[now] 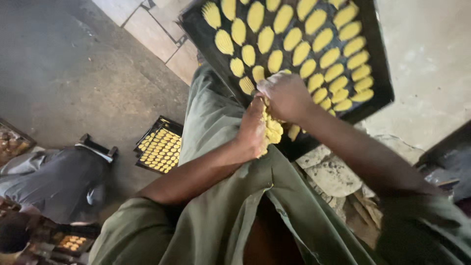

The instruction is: The person repeatedly pinches off small pieces of yellow dough and places them in neat rows on a black baking tray. They continue this process across multiple trays, filling each with uniformly shaped dough pieces.

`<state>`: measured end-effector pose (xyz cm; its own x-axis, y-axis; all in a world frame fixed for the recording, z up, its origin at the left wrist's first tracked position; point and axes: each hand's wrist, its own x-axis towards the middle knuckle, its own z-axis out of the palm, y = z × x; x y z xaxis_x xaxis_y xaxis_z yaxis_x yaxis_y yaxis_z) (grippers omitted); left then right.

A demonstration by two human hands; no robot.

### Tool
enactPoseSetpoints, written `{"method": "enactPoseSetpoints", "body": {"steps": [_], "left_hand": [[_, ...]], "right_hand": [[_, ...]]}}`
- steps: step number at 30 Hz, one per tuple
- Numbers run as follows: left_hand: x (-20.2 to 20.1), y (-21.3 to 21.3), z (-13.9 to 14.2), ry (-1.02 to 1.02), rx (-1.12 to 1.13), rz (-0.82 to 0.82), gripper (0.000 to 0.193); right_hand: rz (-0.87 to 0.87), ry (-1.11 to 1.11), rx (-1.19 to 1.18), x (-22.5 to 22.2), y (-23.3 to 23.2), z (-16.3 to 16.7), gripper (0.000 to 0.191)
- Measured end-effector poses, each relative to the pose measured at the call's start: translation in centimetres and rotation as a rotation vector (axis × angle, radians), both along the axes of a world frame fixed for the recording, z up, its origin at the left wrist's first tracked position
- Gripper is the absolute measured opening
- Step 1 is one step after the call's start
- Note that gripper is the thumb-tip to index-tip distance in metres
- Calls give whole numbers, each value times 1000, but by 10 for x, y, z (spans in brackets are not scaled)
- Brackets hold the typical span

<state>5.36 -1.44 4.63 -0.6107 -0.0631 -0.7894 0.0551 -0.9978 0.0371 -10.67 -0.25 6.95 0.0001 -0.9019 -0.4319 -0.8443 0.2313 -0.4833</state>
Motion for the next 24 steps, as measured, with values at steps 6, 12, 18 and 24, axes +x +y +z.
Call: {"method": "enactPoseSetpoints", "body": {"steps": [6, 12, 18, 24], "left_hand": [[-5, 11, 4, 205, 50, -35, 50], [-7, 39, 14, -137, 39, -67, 44], [-15, 47, 34, -257, 427, 191, 43], [3, 98, -8, 96, 40, 86, 44]], "right_hand": [[91, -36, 102, -17, 18, 1, 19], [-32, 29, -128, 9, 38, 1, 12], [67, -83, 284, -15, 67, 2, 19], [52, 94, -25, 17, 86, -6, 16]]}}
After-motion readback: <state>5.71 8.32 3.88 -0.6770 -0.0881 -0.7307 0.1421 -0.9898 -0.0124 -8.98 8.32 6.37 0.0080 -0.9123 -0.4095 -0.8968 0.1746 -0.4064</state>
